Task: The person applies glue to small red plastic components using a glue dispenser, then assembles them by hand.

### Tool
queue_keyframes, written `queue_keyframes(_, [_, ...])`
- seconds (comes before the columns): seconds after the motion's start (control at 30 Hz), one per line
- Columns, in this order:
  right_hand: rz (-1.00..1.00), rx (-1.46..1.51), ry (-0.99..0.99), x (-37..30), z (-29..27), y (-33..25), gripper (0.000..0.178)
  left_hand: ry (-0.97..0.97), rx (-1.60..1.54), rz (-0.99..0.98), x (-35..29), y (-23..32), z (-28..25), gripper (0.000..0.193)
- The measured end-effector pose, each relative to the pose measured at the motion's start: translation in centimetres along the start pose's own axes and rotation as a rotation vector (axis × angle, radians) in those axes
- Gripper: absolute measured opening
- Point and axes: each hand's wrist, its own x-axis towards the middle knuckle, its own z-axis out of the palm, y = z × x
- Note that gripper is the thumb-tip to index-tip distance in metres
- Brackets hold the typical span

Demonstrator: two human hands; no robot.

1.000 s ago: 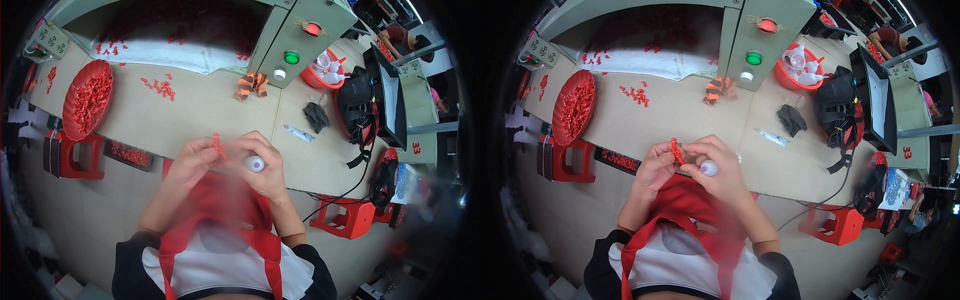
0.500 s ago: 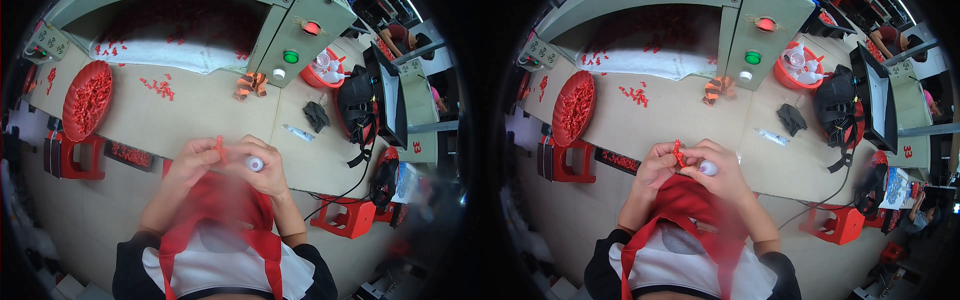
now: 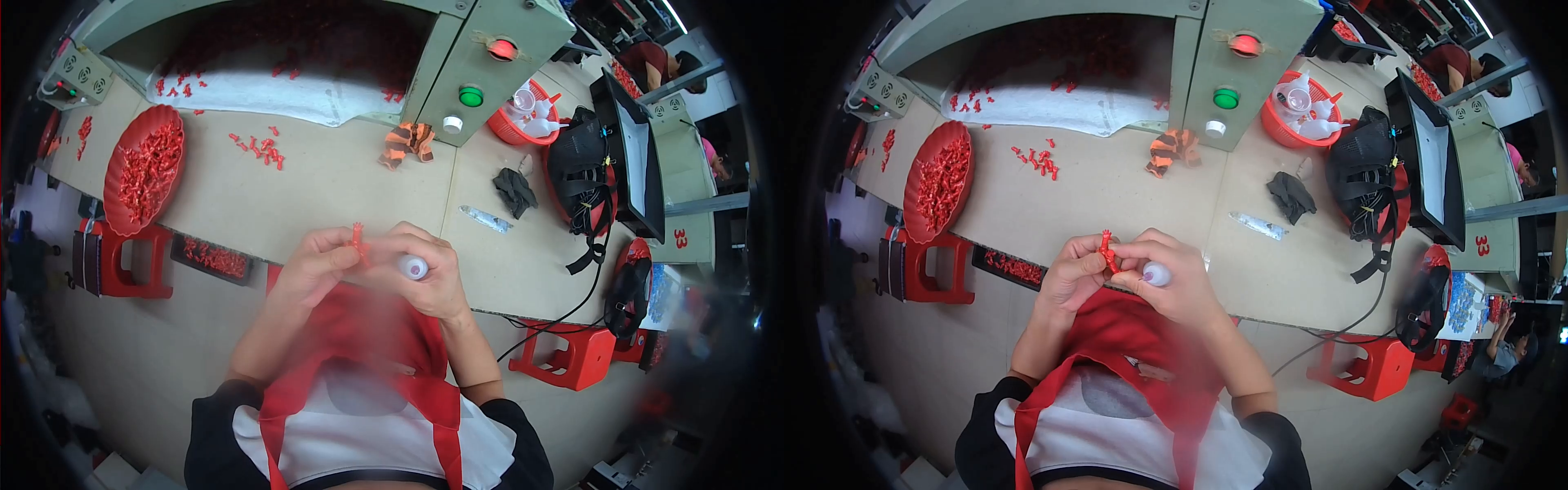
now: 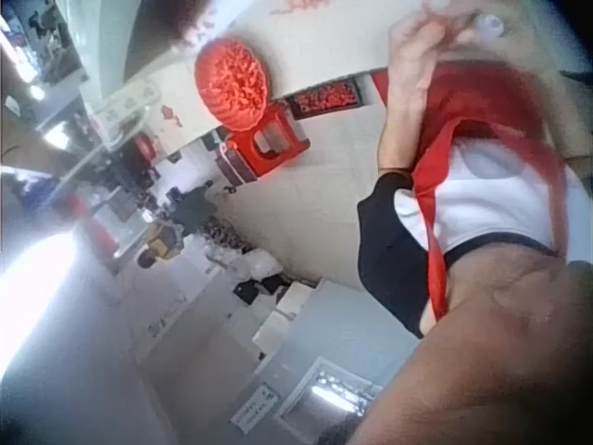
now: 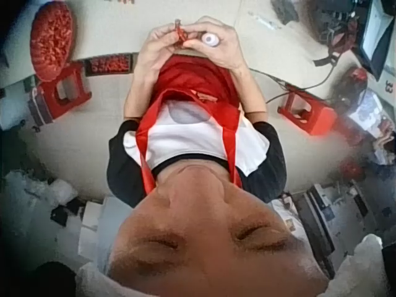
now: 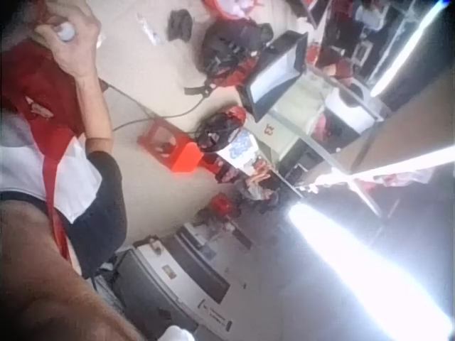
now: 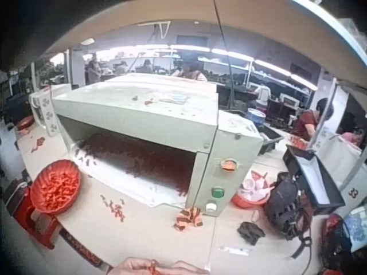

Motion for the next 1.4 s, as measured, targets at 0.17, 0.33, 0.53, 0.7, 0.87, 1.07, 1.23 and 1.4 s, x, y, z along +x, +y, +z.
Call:
queue_keyframes(0.17, [-0.053,-0.058,0.022,0.0,-0.1,0.0,0.026,-0.036,0.01,-0.012,0.2,-0.2,0.2,0.025])
queue_keyframes(0.33, [-0.022,-0.084,0.017,-0.1,-0.2,-0.8,0.027,0.016,0.097,0.094,-0.5,-0.5,0.4,0.033])
queue_keyframes(0.53, [-0.09,-0.076,0.055,-1.0,-0.4,-1.6,0.027,0.056,0.146,0.125,-0.6,-0.3,1.7,0.036])
queue_keyframes(0.7, [-0.089,-0.084,0.056,-1.6,-0.6,-1.3,0.029,0.052,0.195,0.138,-0.4,-0.3,2.7,0.036])
queue_keyframes(0.87, [-0.094,-0.02,0.057,-1.7,-1.9,-0.8,0.029,0.069,0.386,0.105,0.5,-0.1,3.1,0.033])
queue_keyframes(1.07, [-0.032,0.003,0.116,-1.9,-2.1,-1.3,0.028,-0.056,0.219,0.077,1.6,-0.2,3.1,0.014])
queue_keyframes(1.23, [-0.016,0.036,0.094,-2.2,-2.0,-1.2,0.031,-0.054,0.21,0.033,1.1,-0.7,2.5,0.021])
queue_keyframes(1.4, [-0.008,0.03,0.096,-2.3,-1.7,-1.0,0.03,-0.055,0.245,0.032,1.0,-0.7,2.3,0.026])
